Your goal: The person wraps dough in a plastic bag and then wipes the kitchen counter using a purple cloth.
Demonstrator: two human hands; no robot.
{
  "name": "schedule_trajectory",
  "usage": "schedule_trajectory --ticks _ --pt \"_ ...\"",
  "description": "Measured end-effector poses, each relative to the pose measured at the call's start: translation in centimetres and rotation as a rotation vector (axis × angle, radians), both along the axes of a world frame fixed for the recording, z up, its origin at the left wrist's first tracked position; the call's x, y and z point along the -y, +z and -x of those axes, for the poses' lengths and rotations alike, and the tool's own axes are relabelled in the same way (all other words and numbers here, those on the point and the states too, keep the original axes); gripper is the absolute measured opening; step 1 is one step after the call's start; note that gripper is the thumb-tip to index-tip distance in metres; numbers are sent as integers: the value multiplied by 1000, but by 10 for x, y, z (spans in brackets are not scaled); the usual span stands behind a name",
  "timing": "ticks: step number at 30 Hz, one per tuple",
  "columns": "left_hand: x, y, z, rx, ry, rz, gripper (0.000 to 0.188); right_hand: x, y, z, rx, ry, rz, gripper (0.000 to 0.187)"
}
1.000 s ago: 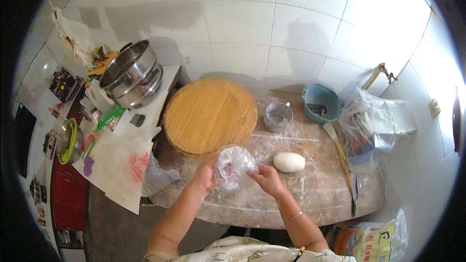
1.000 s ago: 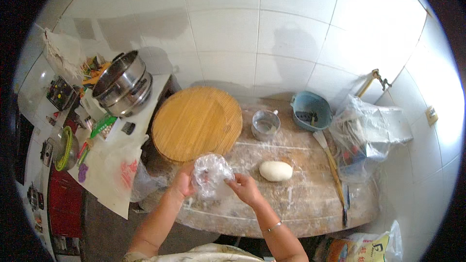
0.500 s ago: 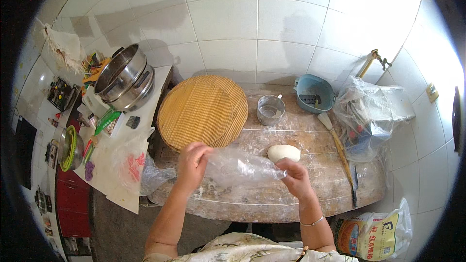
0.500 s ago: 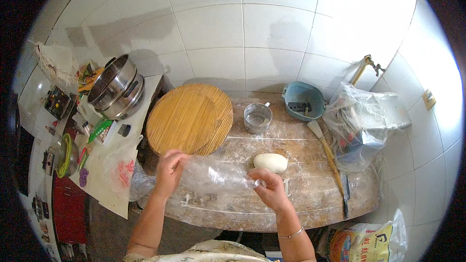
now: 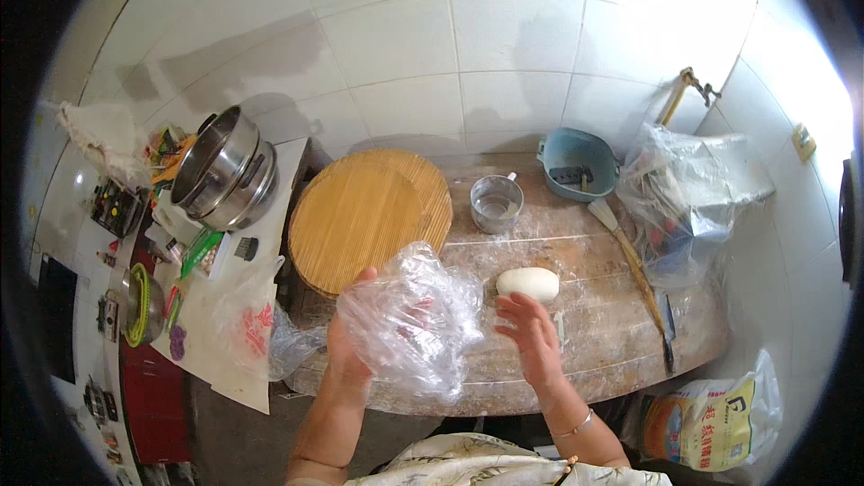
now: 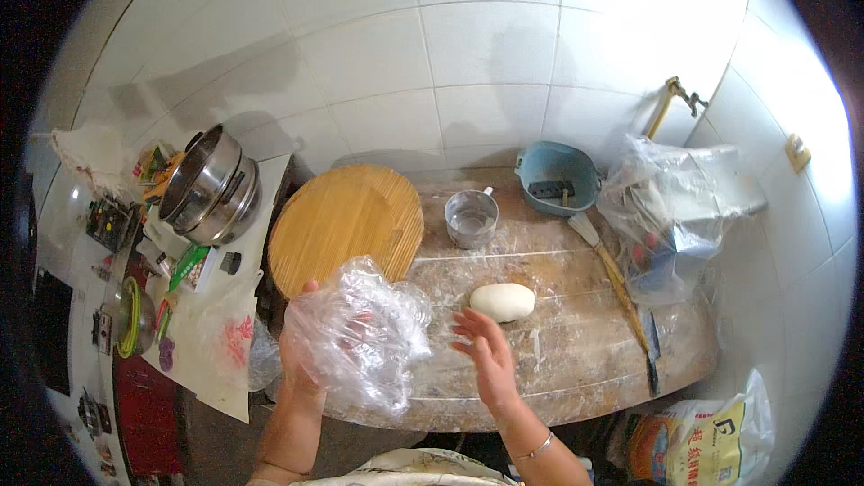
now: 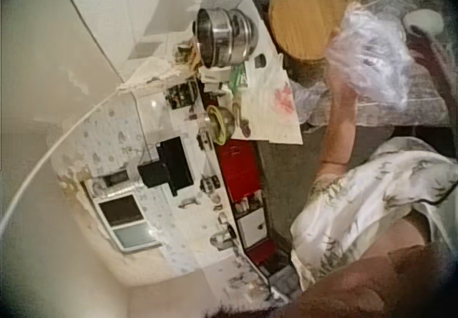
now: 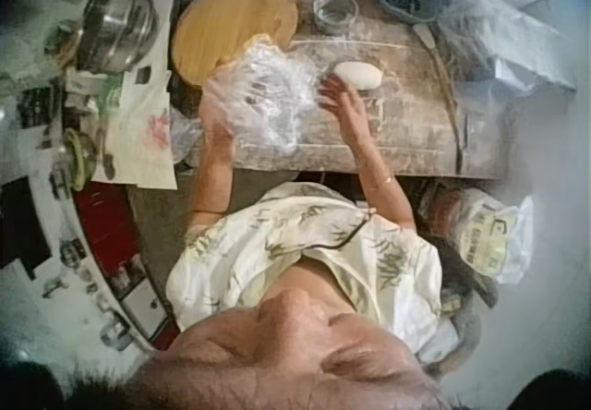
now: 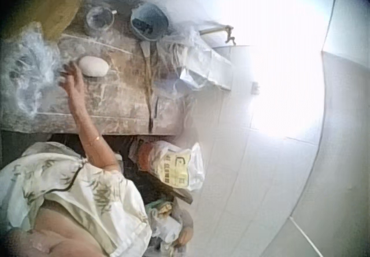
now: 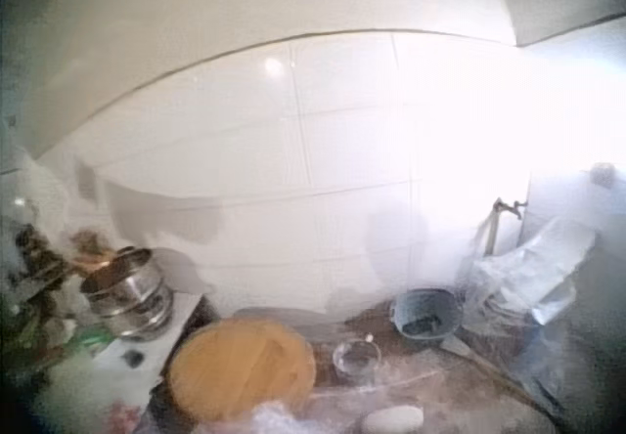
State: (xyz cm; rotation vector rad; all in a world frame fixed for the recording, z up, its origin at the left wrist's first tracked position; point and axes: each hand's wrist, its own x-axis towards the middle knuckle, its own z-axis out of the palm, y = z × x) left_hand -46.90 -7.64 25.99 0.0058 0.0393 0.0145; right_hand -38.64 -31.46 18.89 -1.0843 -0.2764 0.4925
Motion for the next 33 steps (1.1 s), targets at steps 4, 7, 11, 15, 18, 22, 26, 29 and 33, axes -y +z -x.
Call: schedule_trajectory --ticks 4,7,11,15,18,22,26,29,33 --pt "2 -20 7 63 34 -134 42 -10 5 -5 -255 315 -8 44" --pt "6 -26 20 37 158 -352 37 0 6 -6 -315 341 -204 28" --pt "4 -3 22 403 -45 -193 26 36 34 -7 -364 230 -582 39" --pt "-19 -10 34 510 -426 19 10 55 43 0 -262 311 -560 22" --pt "14 11 22 569 -295 -19 13 63 58 4 -238 357 -628 14" --pt "39 56 32 619 -88 -400 14 41 81 4 -222 626 -1051 23" --pt "48 54 46 518 -15 -235 13 39 61 -10 27 817 -1175 38" --pt "50 48 40 438 -24 -194 22 43 75 -2 -262 662 -1073 26" --pt "48 -6 8 237 -94 -81 35 68 44 5 -498 436 -798 19"
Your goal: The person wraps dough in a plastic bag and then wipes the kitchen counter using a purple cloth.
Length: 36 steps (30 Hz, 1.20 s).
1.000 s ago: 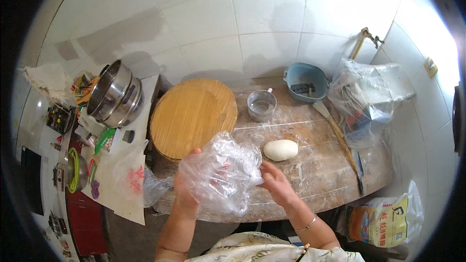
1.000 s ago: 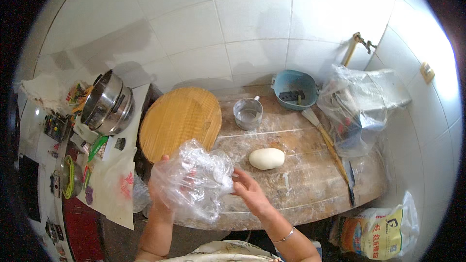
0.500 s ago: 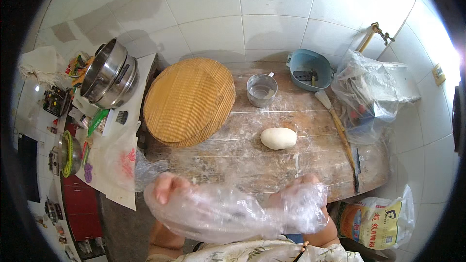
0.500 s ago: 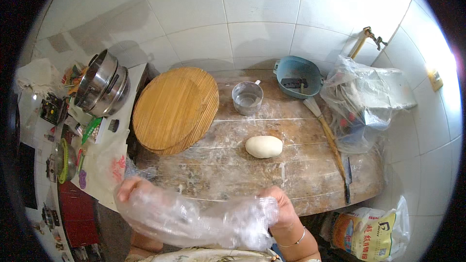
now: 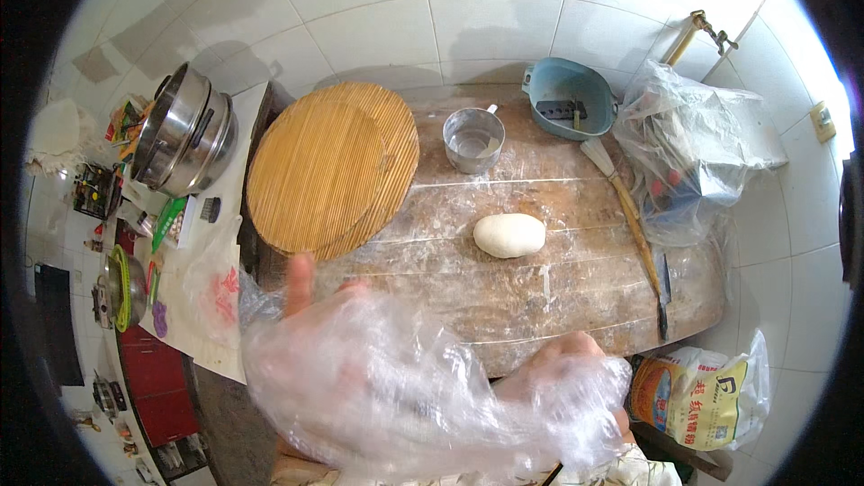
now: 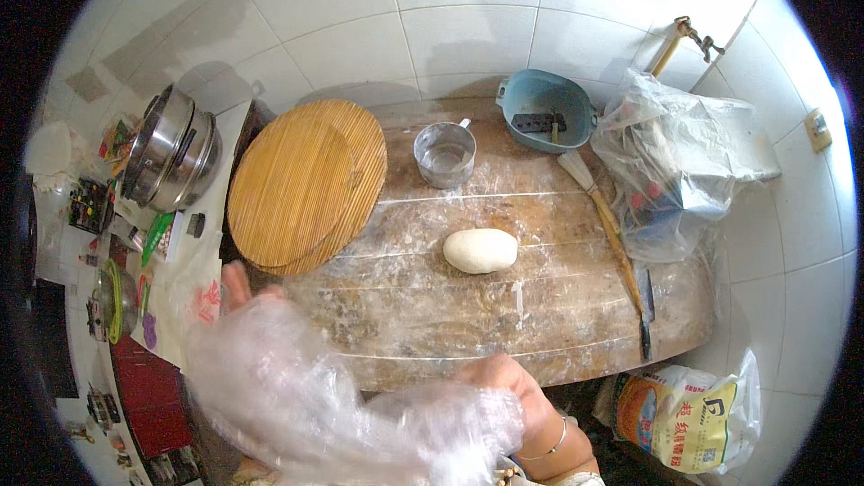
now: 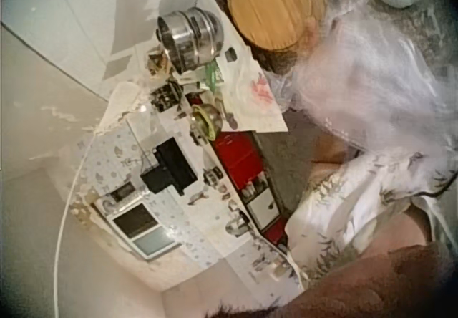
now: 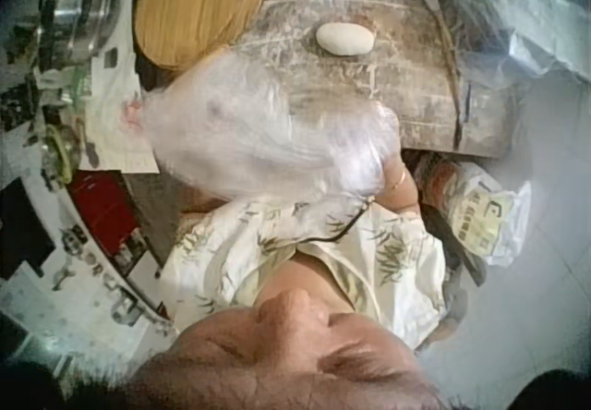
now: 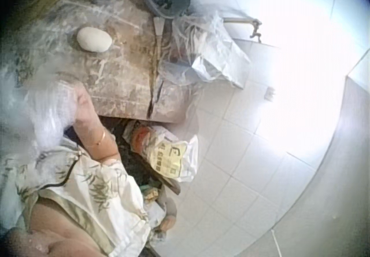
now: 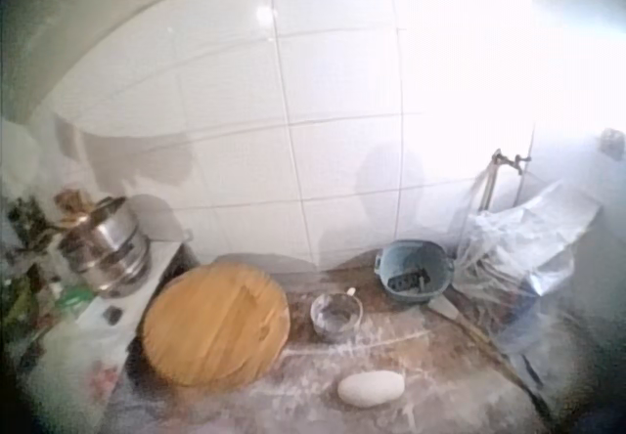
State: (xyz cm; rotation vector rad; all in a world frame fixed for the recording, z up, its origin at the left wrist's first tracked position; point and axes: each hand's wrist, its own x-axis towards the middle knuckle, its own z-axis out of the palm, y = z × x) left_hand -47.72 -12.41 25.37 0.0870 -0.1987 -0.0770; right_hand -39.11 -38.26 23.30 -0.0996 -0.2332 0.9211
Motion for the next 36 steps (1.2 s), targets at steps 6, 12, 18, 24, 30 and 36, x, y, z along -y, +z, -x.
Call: schedule_trajectory --ticks 6,12,18,24,30,36 --pt "29 -55 -11 -343 -41 44 55 -17 -46 -31 10 -76 204 57" --pt "41 -53 -34 -521 159 -271 58 -16 -116 -39 -354 62 136 44" --pt "34 -62 -32 -508 182 -173 39 -20 -124 -45 -463 -4 239 53" --pt "18 -101 -30 -664 206 -268 30 -4 -156 -61 -177 404 318 79" --pt "36 -68 -37 -716 156 -281 54 -20 -140 -54 124 354 503 31" --pt "42 -130 -23 -723 89 -439 58 -35 -151 -51 187 272 744 26"
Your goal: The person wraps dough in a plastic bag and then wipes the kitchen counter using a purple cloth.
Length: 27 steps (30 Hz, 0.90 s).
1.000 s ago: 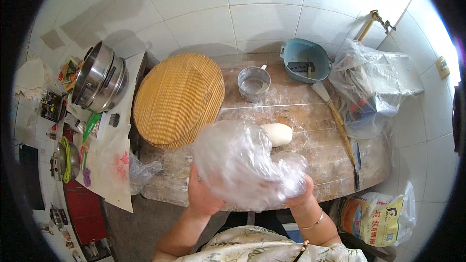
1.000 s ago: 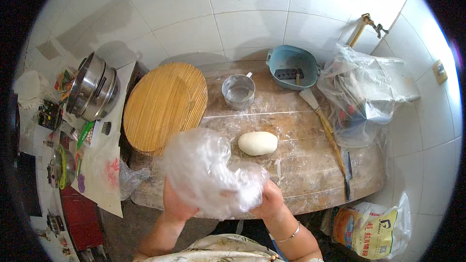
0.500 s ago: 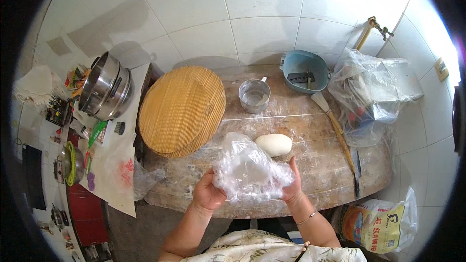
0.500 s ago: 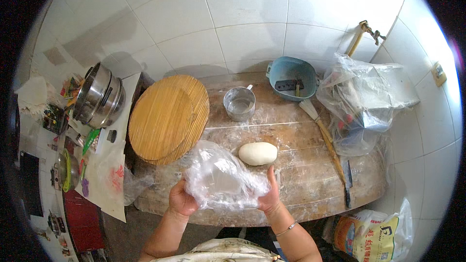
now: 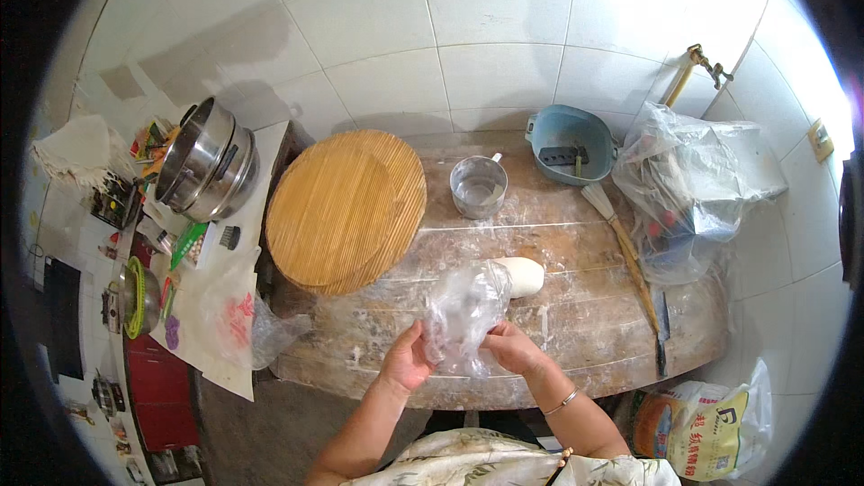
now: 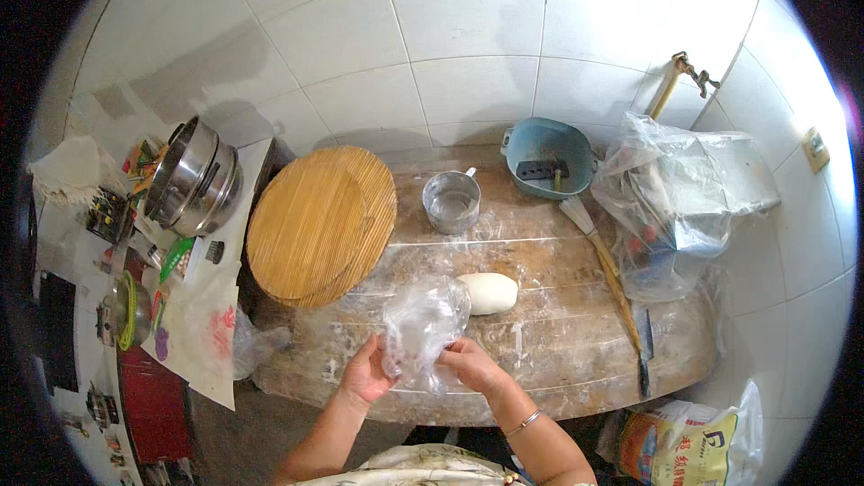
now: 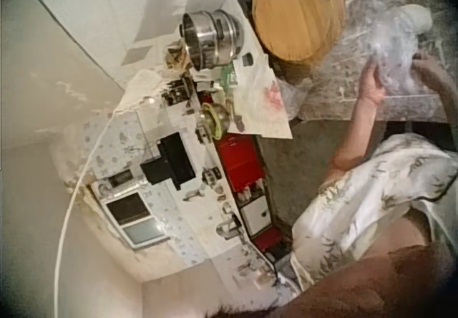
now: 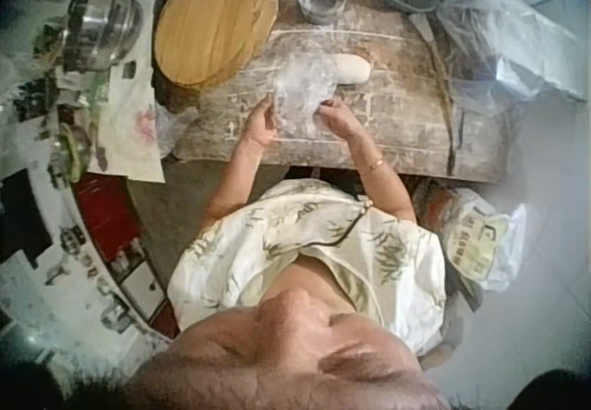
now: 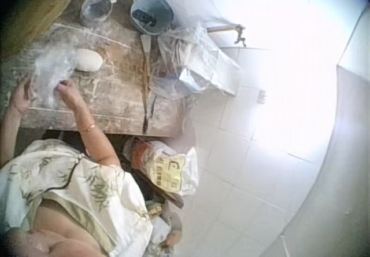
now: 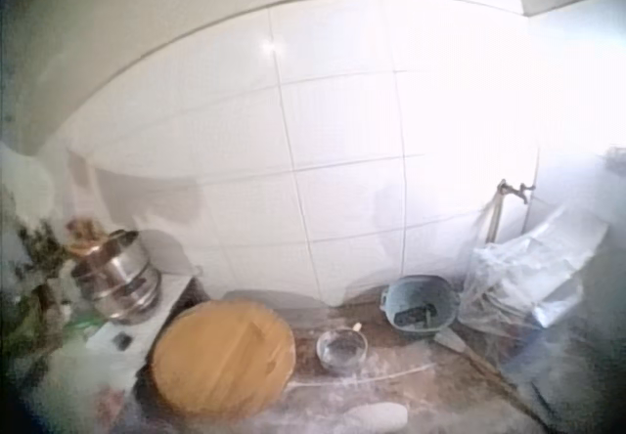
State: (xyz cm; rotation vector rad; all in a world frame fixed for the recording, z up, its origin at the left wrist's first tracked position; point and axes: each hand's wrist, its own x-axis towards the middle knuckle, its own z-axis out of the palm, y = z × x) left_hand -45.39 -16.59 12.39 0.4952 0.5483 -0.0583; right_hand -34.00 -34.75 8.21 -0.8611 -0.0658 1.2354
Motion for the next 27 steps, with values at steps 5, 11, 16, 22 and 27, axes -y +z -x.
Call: schedule_trajectory --ticks 5,11,16,22,27 --pt "-21 -6 4 52 -102 -96 41 10 -17 -4 -192 -124 -51 34" --pt "-22 6 12 -153 339 -15 20 14 5 -24 -506 -533 -379 35" --pt "-37 -12 26 402 269 264 19 27 19 -44 -462 -565 -369 37" --pt "-44 11 22 308 334 317 25 25 0 -46 -413 -475 -217 31" --pt "-34 69 3 61 656 135 28 26 -21 -29 -112 99 44 26"
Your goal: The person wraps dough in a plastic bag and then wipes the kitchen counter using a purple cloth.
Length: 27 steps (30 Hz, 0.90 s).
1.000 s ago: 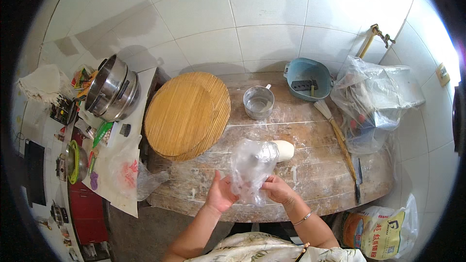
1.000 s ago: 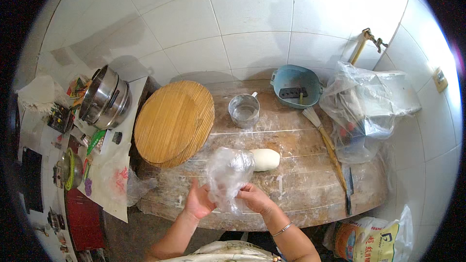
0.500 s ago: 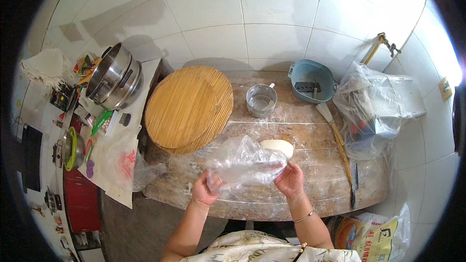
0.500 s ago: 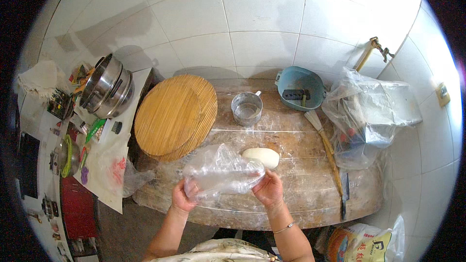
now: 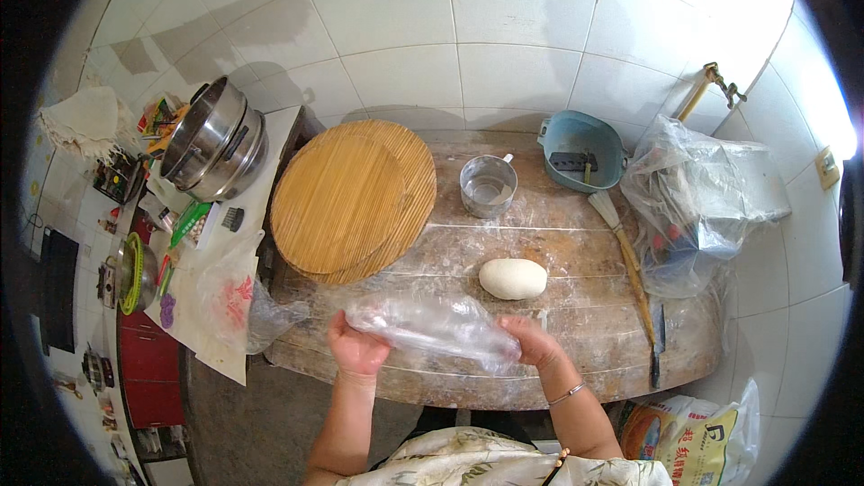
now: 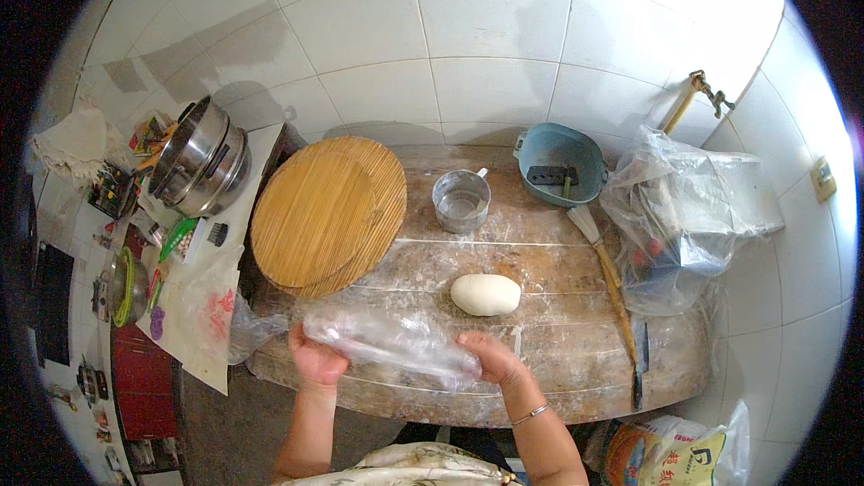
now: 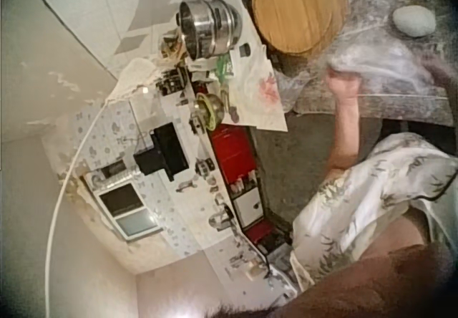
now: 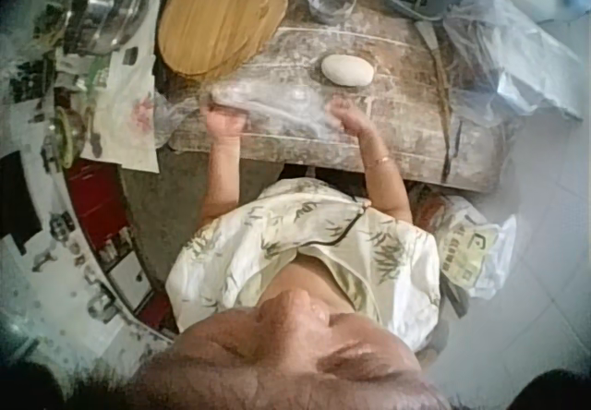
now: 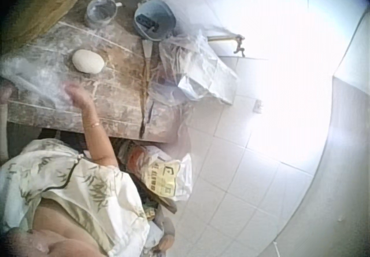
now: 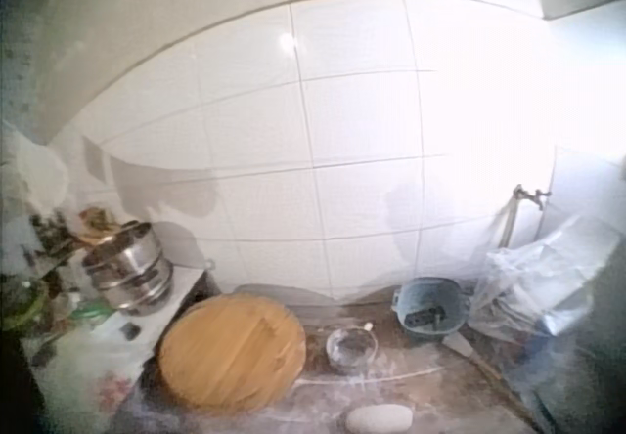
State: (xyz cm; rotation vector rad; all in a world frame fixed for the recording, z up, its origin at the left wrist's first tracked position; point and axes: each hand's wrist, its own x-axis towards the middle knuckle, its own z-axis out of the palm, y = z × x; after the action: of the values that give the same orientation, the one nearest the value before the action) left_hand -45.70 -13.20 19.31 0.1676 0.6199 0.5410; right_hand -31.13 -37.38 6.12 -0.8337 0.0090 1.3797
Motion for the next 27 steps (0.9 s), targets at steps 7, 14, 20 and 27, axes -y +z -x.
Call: schedule_trajectory --ticks 7,14,20,27 --pt "-39 -24 23 370 -319 -279 32 -14 30 11 620 675 107 33" --pt "-36 -37 50 58 -417 -377 33 -16 4 4 486 -199 494 25" --pt "-37 -48 62 -57 -997 -518 16 -2 -22 -19 -156 -589 82 32" --pt "-20 -51 32 -666 -1198 -1434 21 -9 -4 -21 -139 -620 150 41"
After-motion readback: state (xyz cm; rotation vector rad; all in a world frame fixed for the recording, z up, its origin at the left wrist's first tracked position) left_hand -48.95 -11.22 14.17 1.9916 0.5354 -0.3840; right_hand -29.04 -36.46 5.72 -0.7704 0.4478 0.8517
